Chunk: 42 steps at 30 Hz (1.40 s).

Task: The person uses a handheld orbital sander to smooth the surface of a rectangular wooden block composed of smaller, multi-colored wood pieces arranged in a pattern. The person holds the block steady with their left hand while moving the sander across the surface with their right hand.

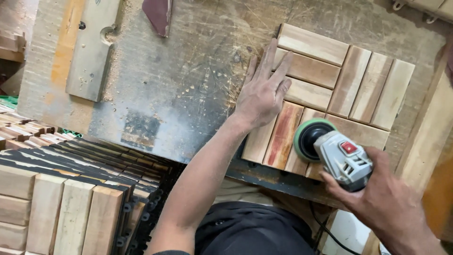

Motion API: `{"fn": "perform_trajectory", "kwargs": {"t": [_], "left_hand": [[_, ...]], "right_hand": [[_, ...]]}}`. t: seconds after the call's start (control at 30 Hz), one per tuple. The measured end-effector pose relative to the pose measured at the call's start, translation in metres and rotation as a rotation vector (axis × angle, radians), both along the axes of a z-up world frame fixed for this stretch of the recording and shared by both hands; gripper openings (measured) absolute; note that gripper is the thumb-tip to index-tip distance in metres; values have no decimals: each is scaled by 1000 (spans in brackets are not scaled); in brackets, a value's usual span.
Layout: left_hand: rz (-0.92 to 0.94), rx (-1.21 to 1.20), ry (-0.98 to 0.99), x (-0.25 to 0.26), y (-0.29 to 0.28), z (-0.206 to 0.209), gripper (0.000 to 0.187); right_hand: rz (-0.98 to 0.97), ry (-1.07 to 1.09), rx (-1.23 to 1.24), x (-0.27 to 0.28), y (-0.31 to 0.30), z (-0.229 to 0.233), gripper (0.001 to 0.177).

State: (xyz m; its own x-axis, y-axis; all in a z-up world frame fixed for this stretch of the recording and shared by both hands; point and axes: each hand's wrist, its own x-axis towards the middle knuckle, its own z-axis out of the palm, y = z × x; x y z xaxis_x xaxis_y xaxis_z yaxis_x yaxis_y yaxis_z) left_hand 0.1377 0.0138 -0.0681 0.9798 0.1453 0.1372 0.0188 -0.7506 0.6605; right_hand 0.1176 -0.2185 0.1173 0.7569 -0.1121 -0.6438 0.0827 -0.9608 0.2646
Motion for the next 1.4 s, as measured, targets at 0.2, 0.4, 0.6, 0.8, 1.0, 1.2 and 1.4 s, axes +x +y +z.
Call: {"fn": "perform_trajectory", "kwargs": {"t": [0.2, 0.4, 0.6, 0.8, 1.0, 1.2, 1.4], "left_hand": [[-8, -19, 42, 0, 3, 10, 58], [-6, -42, 16, 1, 3, 9, 56], [15, -33, -12, 2, 2, 6, 55], [23, -23, 5, 1, 1, 7, 53], [16, -48, -6, 2, 2, 8, 55], [3, -75, 18, 2, 6, 17, 54], [-20, -151, 55, -1, 9, 34, 54]], "right_hand": [[30, -144, 177, 44, 6, 2, 94], [68, -333, 220, 63, 1, -9, 96], [-34, -93, 198, 29, 3, 11, 90], [-55, -55, -15, -30, -52, -15, 106], [19, -17, -23, -28, -51, -17, 106], [-78, -137, 195, 28, -18, 5, 99], [-196, -235, 321, 42, -35, 2, 95]]}}
